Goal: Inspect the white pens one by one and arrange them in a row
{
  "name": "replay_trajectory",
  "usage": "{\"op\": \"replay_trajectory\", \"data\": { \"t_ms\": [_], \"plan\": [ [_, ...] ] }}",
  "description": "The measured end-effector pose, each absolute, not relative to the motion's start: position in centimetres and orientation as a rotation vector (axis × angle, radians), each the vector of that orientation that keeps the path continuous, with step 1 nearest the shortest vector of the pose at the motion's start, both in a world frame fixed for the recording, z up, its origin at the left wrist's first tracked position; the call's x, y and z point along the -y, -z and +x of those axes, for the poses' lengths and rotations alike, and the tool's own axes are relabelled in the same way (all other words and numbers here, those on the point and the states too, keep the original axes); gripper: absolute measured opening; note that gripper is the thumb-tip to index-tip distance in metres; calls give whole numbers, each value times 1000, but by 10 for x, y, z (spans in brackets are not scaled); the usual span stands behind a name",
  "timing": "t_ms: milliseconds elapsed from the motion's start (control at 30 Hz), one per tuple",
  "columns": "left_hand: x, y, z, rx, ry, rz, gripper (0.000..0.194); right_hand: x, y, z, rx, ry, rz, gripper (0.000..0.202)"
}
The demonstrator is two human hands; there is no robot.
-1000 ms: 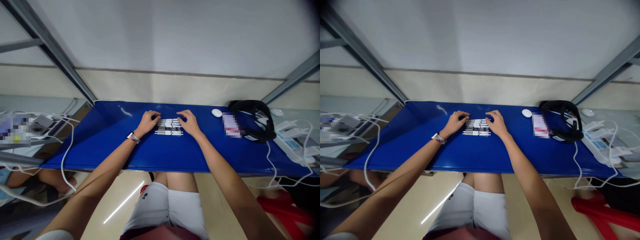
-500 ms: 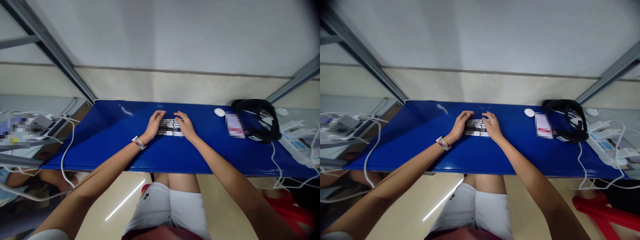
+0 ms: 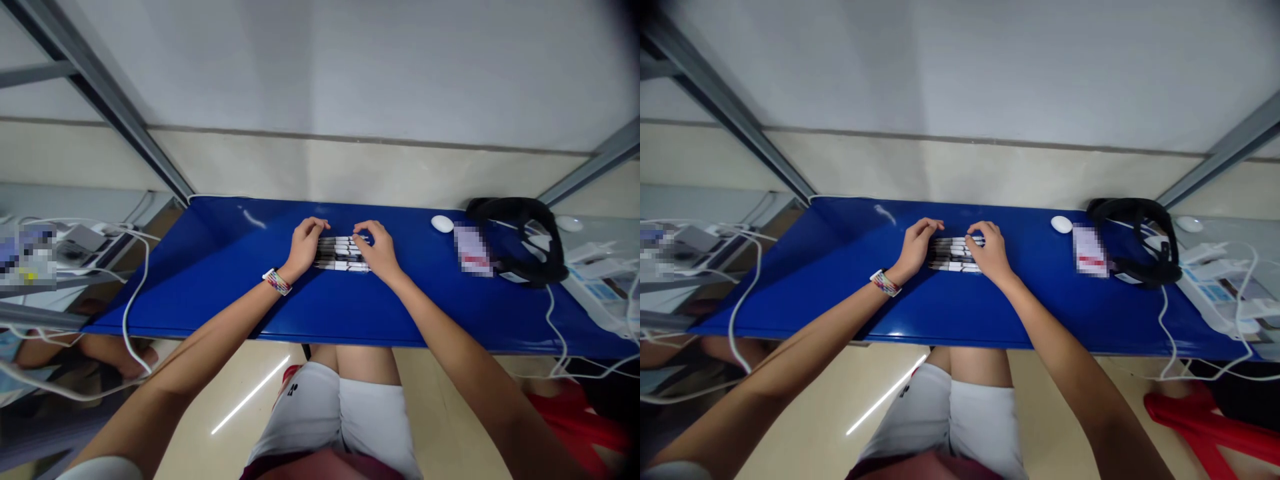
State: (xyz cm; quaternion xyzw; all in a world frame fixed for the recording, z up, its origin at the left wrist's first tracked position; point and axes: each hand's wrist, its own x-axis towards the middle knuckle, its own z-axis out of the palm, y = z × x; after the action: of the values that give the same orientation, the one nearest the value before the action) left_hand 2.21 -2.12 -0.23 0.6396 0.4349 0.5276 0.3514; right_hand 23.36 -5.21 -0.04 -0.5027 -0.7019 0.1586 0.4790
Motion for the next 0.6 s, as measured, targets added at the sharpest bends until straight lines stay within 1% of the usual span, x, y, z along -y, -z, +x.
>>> {"op": "replay_trajectory", "data": {
  "t_ms": [100, 167, 233, 300, 400, 533, 600],
  "plan": [
    [10, 4, 13, -1153, -1442, 1645, 22, 64, -15, 234, 2045, -485, -1082, 13],
    [5, 4, 8, -1185, -1463, 1647, 22, 72, -19, 232, 2226, -411, -1028, 11],
    [3, 3, 6, -1225, -1463, 1673, 23, 77, -20, 229, 2340, -318, -997, 12],
    [4, 1, 5, -1241, -1474, 1712, 23, 79, -18, 226, 2415, -277, -966, 13],
    [8, -3, 4, -1225, -1485, 1765, 23, 79, -16, 226, 2470, -313, -953, 9],
    [10, -4, 5, -1263, -1424, 1821, 25, 79, -18, 227, 2479, -281, -990, 20],
    [10, -3, 5, -1272, -1413, 1845, 25, 80, -20, 227, 2507, -278, -985, 13]
  ]
}}
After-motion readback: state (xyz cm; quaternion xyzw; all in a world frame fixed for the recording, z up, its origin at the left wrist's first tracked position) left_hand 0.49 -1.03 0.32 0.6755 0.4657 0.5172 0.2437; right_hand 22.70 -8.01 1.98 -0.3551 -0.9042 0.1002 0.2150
